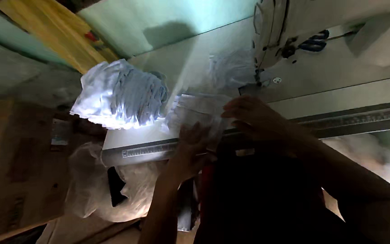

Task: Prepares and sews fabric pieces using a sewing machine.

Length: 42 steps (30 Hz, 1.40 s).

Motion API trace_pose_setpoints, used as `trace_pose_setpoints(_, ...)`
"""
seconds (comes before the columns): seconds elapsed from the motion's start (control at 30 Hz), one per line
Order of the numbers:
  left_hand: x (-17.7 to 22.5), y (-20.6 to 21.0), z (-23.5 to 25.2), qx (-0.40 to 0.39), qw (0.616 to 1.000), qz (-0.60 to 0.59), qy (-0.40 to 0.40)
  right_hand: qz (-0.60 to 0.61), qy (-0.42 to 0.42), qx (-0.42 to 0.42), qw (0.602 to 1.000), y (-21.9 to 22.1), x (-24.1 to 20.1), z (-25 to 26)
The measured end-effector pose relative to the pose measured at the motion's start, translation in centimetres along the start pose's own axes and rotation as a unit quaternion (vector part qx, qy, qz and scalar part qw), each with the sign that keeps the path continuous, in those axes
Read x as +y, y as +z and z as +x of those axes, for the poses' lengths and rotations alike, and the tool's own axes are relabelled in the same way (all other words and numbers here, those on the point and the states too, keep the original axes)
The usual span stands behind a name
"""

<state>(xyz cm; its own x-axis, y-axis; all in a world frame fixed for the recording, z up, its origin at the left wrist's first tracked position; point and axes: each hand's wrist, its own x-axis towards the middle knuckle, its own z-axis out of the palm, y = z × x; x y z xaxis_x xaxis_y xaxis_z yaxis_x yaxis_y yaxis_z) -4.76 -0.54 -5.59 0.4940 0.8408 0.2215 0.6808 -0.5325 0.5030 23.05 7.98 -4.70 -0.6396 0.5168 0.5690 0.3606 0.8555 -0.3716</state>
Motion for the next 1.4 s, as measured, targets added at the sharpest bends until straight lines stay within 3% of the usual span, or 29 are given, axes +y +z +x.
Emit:
trace_pose_setpoints(0.1, 0.5, 0.2, -0.6, 0.050, 0.997, -0.065, 0.003, -0.004, -0.012, -0.118, 0.993, 1.6, 0.6, 0.7)
trace_pose_setpoints(0.17, 0.5, 0.5, -0.1, 0.106, 0.993, -0.037, -0.030, -0.024, -0.011, -0.153, 0.988, 1.6, 0.9, 0.1)
trace_pose_setpoints(0.27, -0.2, 0.6, 0.2, 0.098, 0.991, 0.038, -0.081, -0.020, 0.000, -0.184, 0.983, 1.3, 0.9, -0.3)
trace_pose_setpoints(0.53, -1.1, 1.7, 0.7, 0.128, 0.988, 0.034, -0.075, -0.010, -0.039, -0.139, 0.990, 2.1, 1.0, -0.5)
trace_pose_setpoints(0.8, -1.1, 1.6, 0.7, 0.173, 0.980, -0.013, -0.101, 0.003, -0.021, -0.108, 0.994, 2.4, 1.5, -1.3)
trace_pose_setpoints(1.03, -1.2, 1.4, 0.0, 0.119, 0.988, -0.020, -0.098, -0.023, -0.016, -0.086, 0.996, 2.8, 0.7, -1.7)
trace_pose_setpoints(1.23, -1.5, 0.8, -0.4, 0.128, 0.983, -0.061, -0.113, -0.037, -0.075, -0.143, 0.986, 4.4, -1.2, -2.2)
trace_pose_setpoints(1.4, -0.5, 0.7, 0.3, 0.156, 0.975, -0.061, -0.147, -0.046, -0.075, -0.162, 0.983, 4.2, -0.9, -2.8)
